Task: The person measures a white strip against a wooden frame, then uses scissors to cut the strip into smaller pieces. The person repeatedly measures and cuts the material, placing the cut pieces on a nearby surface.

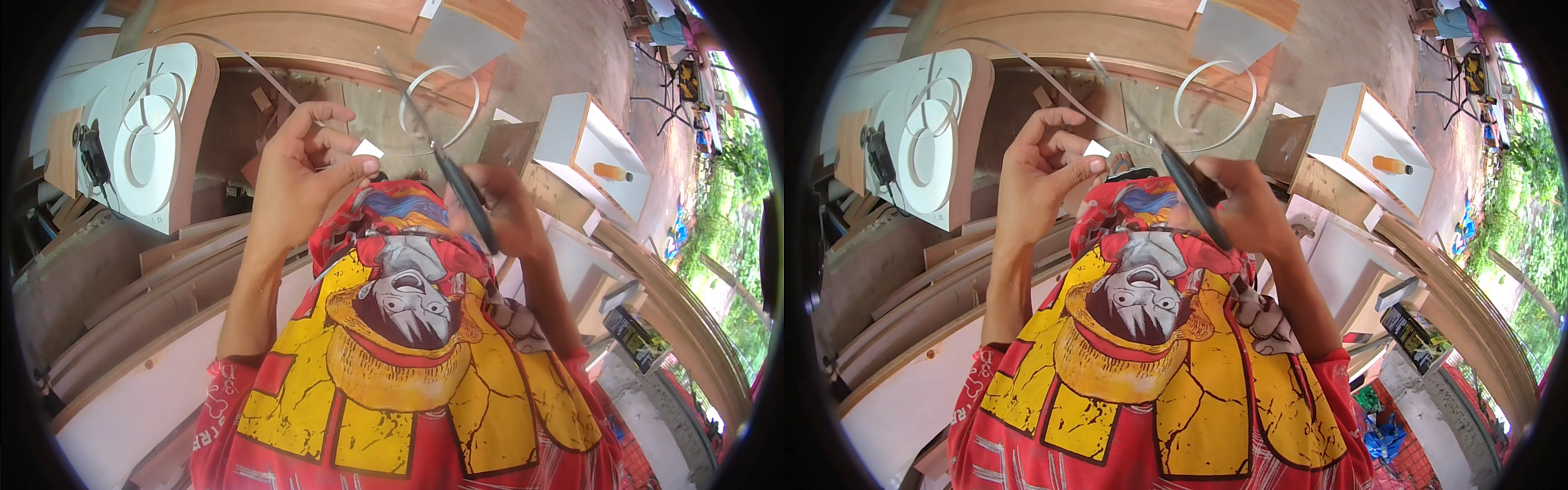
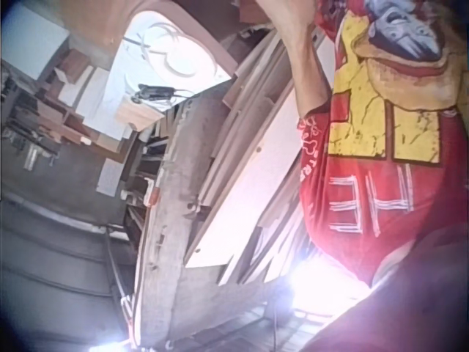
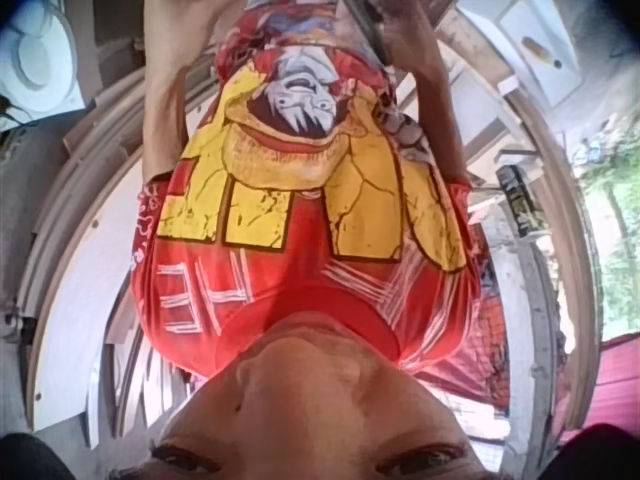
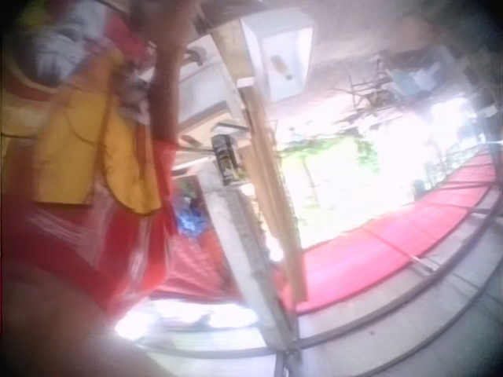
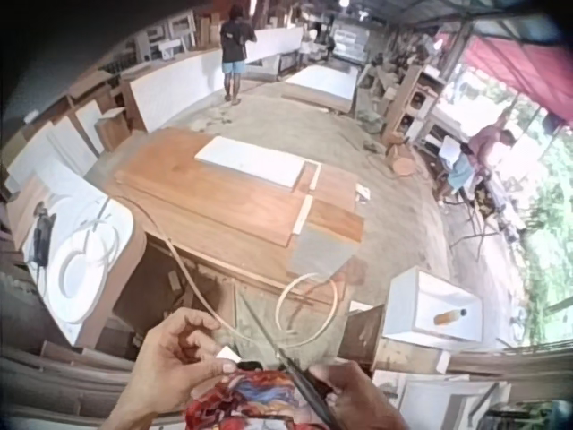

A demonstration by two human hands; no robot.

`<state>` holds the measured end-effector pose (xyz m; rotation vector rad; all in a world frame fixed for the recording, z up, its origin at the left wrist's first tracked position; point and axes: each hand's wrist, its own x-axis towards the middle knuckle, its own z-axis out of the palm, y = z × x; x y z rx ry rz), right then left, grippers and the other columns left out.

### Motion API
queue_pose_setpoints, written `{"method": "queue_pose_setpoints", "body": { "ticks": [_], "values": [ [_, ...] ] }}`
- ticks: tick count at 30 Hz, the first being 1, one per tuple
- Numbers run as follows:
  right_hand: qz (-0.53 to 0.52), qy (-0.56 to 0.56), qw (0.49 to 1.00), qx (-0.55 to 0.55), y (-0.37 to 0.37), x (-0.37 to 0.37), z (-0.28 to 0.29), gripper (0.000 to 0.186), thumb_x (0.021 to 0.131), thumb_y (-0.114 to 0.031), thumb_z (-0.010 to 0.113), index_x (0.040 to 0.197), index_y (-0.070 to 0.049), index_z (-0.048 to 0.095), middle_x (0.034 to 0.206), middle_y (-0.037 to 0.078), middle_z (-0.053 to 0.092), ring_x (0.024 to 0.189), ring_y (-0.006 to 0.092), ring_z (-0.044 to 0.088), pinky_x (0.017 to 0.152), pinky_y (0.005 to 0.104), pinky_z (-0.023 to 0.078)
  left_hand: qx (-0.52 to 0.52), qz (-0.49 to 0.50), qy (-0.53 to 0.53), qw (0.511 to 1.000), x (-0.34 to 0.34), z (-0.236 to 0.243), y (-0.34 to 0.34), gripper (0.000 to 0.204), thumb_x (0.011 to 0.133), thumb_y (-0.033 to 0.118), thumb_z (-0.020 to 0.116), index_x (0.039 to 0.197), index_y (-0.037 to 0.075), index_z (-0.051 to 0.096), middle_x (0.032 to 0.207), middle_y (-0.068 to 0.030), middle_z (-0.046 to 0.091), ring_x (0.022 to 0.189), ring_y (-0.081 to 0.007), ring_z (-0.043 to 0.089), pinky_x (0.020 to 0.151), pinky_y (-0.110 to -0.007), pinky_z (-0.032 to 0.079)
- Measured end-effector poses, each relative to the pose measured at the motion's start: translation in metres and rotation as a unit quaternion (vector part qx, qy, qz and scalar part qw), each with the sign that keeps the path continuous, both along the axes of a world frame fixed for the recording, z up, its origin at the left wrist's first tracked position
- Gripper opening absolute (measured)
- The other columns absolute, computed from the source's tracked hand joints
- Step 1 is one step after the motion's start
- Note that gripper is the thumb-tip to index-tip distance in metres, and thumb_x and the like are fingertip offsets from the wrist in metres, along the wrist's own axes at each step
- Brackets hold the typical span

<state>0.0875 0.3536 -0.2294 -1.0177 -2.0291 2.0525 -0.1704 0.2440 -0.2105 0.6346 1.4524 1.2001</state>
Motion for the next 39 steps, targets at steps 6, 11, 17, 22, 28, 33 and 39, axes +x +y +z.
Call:
{"method": "queue_pose_setpoints", "body": {
  "ticks": [6, 11, 17, 22, 28, 33, 39],
  "values": [
    [0.036, 0.028, 0.999, -0.022, -0.011, 0.014, -0.002, 0.072, 0.073, -0.067, 0.081, 0.085, 0.0, 0.06, 0.068, 0.002, 0.049, 0.064, 0.0125, 0.044, 0.058, 0.0317, 0.037, 0.038, 0.074, -0.02, 0.996, 0.02, 0.014, -0.004, 0.042, 0.09, -0.008, 0.072, 0.123, 0.0, 0.048, 0.093, -0.0097, 0.071, 0.077, -0.0105, 0.068, 0.067, -0.023, 0.055],
    [0.058, 0.001, 0.997, -0.049, -0.015, 0.013, 0.004, 0.076, 0.072, -0.07, 0.081, 0.082, 0.0, 0.054, 0.068, 0.004, 0.039, 0.065, 0.015, 0.037, 0.058, 0.0339, 0.032, 0.037, 0.058, -0.005, 0.998, 0.02, 0.025, 0.001, 0.045, 0.09, -0.007, 0.072, 0.123, 0.001, 0.044, 0.093, -0.0099, 0.071, 0.08, -0.0116, 0.068, 0.07, -0.023, 0.054],
    [0.063, 0.054, 0.996, -0.014, -0.011, 0.011, 0.004, 0.072, 0.07, -0.064, 0.086, 0.078, -0.001, 0.052, 0.066, 0.004, 0.036, 0.063, 0.0155, 0.036, 0.056, 0.0342, 0.031, 0.046, 0.042, 0.019, 0.998, 0.019, 0.029, 0.005, 0.044, 0.091, -0.006, 0.073, 0.123, 0.001, 0.043, 0.09, -0.0081, 0.07, 0.08, -0.0116, 0.067, 0.07, -0.023, 0.053],
    [0.071, 0.062, 0.995, 0.015, -0.012, 0.007, 0.009, 0.063, 0.072, -0.05, 0.091, 0.075, -0.001, 0.053, 0.063, 0.004, 0.039, 0.061, 0.0153, 0.037, 0.055, 0.0337, 0.033, 0.054, 0.04, 0.035, 0.997, 0.016, 0.03, 0.005, 0.044, 0.09, -0.006, 0.073, 0.122, 0.001, 0.043, 0.087, -0.0065, 0.069, 0.076, -0.0106, 0.065, 0.067, -0.023, 0.051],
    [0.075, 0.024, 0.993, 0.091, -0.015, 0.002, 0.014, 0.059, 0.071, -0.047, 0.093, 0.072, 0.0, 0.056, 0.058, 0.008, 0.04, 0.055, 0.0192, 0.037, 0.052, 0.035, 0.034, 0.035, 0.04, 0.035, 0.998, 0.013, 0.03, 0.008, 0.048, 0.089, -0.007, 0.074, 0.123, 0.001, 0.042, 0.084, -0.0057, 0.066, 0.074, -0.0103, 0.064, 0.065, -0.023, 0.05],
    [0.06, 0.011, 0.992, 0.113, -0.014, 0.003, 0.015, 0.057, 0.072, -0.044, 0.093, 0.073, 0.0, 0.057, 0.057, 0.009, 0.039, 0.053, 0.0215, 0.036, 0.051, 0.0361, 0.034, 0.008, 0.021, 0.006, 1.0, 0.008, 0.031, 0.013, 0.051, 0.089, -0.008, 0.074, 0.124, 0.002, 0.039, 0.082, -0.0054, 0.065, 0.073, -0.0108, 0.063, 0.063, -0.023, 0.05],
    [-0.014, -0.034, 0.99, 0.139, -0.02, 0.005, 0.005, 0.049, 0.078, -0.035, 0.091, 0.074, 0.001, 0.058, 0.055, 0.009, 0.041, 0.052, 0.0171, 0.037, 0.049, 0.0353, 0.036, 0.014, 0.009, -0.01, 1.0, 0.008, 0.027, 0.028, 0.055, 0.087, -0.007, 0.077, 0.126, 0.002, 0.04, 0.082, -0.0054, 0.065, 0.074, -0.0107, 0.064, 0.063, -0.022, 0.05]
  ]
}}
